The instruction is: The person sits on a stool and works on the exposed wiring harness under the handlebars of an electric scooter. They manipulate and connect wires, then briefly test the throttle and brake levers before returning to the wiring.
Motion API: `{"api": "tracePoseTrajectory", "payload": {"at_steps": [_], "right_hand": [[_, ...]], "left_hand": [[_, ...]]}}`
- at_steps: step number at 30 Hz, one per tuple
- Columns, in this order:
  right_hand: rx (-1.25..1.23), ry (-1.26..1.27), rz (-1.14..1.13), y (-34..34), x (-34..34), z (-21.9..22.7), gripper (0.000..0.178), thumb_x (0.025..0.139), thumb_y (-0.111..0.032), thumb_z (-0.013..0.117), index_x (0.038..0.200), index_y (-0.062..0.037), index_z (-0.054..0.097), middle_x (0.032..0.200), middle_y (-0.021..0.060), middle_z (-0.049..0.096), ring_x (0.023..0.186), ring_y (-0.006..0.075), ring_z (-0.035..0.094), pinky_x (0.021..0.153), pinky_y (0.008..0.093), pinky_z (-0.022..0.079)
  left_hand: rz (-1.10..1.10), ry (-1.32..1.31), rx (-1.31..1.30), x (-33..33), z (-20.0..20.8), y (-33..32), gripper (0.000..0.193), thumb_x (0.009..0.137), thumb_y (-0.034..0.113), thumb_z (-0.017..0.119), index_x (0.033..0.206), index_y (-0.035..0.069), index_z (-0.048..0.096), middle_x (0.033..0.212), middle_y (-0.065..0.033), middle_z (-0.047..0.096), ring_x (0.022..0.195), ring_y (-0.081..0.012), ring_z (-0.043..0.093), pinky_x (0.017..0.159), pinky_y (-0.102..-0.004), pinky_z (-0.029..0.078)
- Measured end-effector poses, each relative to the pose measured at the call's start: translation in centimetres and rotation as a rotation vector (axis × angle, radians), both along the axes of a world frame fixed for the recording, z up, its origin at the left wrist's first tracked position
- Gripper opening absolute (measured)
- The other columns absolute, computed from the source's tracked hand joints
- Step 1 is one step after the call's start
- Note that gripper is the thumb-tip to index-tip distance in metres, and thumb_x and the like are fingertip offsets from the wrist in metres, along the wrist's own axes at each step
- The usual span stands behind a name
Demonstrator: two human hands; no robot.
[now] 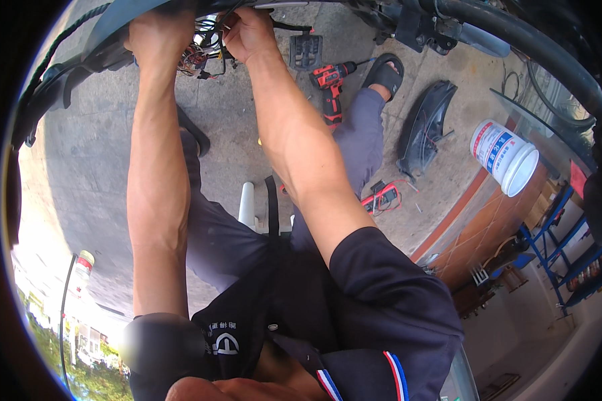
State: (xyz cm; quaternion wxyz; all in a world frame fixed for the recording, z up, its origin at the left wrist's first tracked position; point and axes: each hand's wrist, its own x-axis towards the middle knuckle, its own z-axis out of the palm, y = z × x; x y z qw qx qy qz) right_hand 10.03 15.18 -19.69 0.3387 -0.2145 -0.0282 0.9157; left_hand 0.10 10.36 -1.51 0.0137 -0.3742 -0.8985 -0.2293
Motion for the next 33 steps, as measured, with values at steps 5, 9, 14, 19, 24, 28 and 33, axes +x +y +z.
{"api": "tracePoseTrajectory", "payload": {"at_steps": [5, 9, 14, 19, 24, 28, 33], "right_hand": [[-0.028, -0.041, -0.071, -0.3, -0.4, 0.5, 0.02, 0.096, -0.008, 0.047, 0.109, -0.0037, 0.062, 0.108, 0.0086, 0.068, 0.101, 0.0216, 0.064, 0.09, 0.0371, 0.052], [-0.001, -0.078, -0.033, -0.1, -0.2, -0.6, 0.019, 0.096, -0.006, 0.047, 0.107, -0.0042, 0.062, 0.103, 0.0079, 0.069, 0.095, 0.0201, 0.065, 0.085, 0.0346, 0.054], [0.012, 0.031, -0.042, 0.4, 0.2, -1.9, 0.017, 0.094, -0.002, 0.05, 0.104, -0.0045, 0.063, 0.097, 0.0065, 0.07, 0.084, 0.0172, 0.067, 0.074, 0.0295, 0.056], [0.044, 0.026, -0.074, 0.5, 0.1, -1.3, 0.018, 0.091, 0.001, 0.053, 0.104, -0.0041, 0.063, 0.099, 0.006, 0.07, 0.089, 0.0173, 0.068, 0.075, 0.0298, 0.057], [0.051, -0.012, -0.094, 0.3, -0.1, 0.2, 0.021, 0.089, 0.001, 0.055, 0.108, -0.004, 0.063, 0.103, 0.0055, 0.07, 0.095, 0.0182, 0.068, 0.08, 0.0307, 0.057], [0.062, 0.014, -0.074, 0.1, -0.3, 0.9, 0.022, 0.09, -0.006, 0.057, 0.112, -0.0039, 0.062, 0.107, 0.0075, 0.069, 0.101, 0.0215, 0.066, 0.086, 0.037, 0.055], [0.003, 0.22, 0.097, -0.2, -0.2, 1.1, 0.033, 0.092, -0.024, 0.058, 0.118, -0.0034, 0.061, 0.113, 0.0108, 0.068, 0.106, 0.0275, 0.063, 0.092, 0.0447, 0.052]], "left_hand": [[0.056, -0.006, -0.031, 0.4, -0.1, -0.1, 0.039, 0.078, 0.016, 0.062, 0.112, -0.004, 0.064, 0.111, -0.0301, 0.064, 0.105, -0.0478, 0.059, 0.096, -0.0536, 0.043], [0.021, 0.048, -0.113, 0.3, -0.5, -0.2, 0.039, 0.078, 0.016, 0.063, 0.111, -0.005, 0.063, 0.11, -0.0304, 0.064, 0.104, -0.0482, 0.06, 0.096, -0.0532, 0.043], [-0.007, 0.024, -0.007, 0.2, -0.4, 0.0, 0.034, 0.081, 0.017, 0.06, 0.109, -0.001, 0.065, 0.108, -0.0269, 0.066, 0.104, -0.0454, 0.061, 0.092, -0.0541, 0.043], [-0.04, 0.029, 0.033, 0.1, -0.3, 0.8, 0.029, 0.084, 0.019, 0.058, 0.107, 0.003, 0.067, 0.106, -0.0221, 0.068, 0.103, -0.0421, 0.062, 0.088, -0.054, 0.044], [-0.033, 0.069, -0.044, 0.6, 0.5, 0.8, 0.028, 0.085, 0.021, 0.059, 0.105, 0.004, 0.068, 0.104, -0.0214, 0.069, 0.1, -0.0415, 0.064, 0.087, -0.0528, 0.045], [-0.002, 0.062, -0.02, 0.9, 0.7, 0.7, 0.029, 0.085, 0.021, 0.059, 0.107, 0.003, 0.067, 0.105, -0.022, 0.068, 0.099, -0.0425, 0.063, 0.086, -0.0518, 0.046], [-0.048, 0.057, 0.098, -0.4, -0.3, 0.6, 0.031, 0.085, 0.019, 0.058, 0.109, 0.002, 0.066, 0.105, -0.023, 0.068, 0.101, -0.0436, 0.063, 0.086, -0.0502, 0.048]]}}
